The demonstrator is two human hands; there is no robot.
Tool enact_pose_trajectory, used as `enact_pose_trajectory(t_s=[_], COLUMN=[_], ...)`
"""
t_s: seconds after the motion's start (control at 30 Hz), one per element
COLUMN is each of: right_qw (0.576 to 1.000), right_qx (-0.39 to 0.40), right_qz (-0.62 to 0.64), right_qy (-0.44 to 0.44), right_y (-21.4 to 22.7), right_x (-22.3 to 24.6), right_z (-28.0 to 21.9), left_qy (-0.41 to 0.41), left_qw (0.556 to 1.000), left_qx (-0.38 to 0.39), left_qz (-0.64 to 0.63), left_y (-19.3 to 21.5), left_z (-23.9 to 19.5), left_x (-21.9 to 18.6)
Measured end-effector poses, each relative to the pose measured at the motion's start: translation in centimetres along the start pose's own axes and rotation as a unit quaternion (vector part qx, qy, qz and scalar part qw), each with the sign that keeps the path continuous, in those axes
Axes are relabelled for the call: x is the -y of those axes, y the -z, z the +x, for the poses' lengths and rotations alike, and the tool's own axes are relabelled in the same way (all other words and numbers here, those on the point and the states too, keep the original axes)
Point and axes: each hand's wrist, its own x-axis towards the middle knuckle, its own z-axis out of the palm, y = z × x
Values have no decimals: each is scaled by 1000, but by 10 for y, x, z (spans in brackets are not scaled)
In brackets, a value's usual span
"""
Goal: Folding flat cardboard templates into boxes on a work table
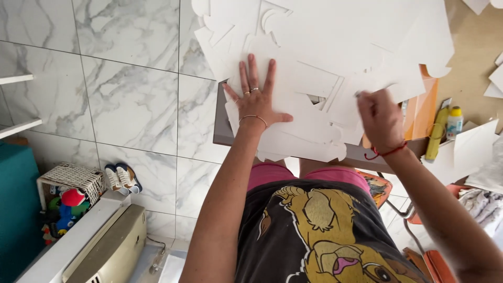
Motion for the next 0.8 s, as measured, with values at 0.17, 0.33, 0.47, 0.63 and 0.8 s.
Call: enact_pose_trajectory(t_s=[0.17,0.33,0.47,0.63,0.8], right_qw=[996,998,996,996,992], right_qx=[-4,1,49,9,81], right_qz=[89,21,-52,-24,-46], right_qy=[-19,-51,51,89,87], right_y=[-15,-51,-56,-37,-58], right_x=[3,-14,-16,-18,-9], right_z=[24,0,0,20,-23], left_qy=[-6,0,-3,-7,-3], left_qw=[1000,1000,1000,1000,1000], left_qx=[-1,-6,-9,-11,-11], left_qz=[-7,1,-8,3,11], left_y=[3,-2,0,-4,0], left_z=[0,1,2,-2,-1], left_x=[-3,-3,-1,0,-4])
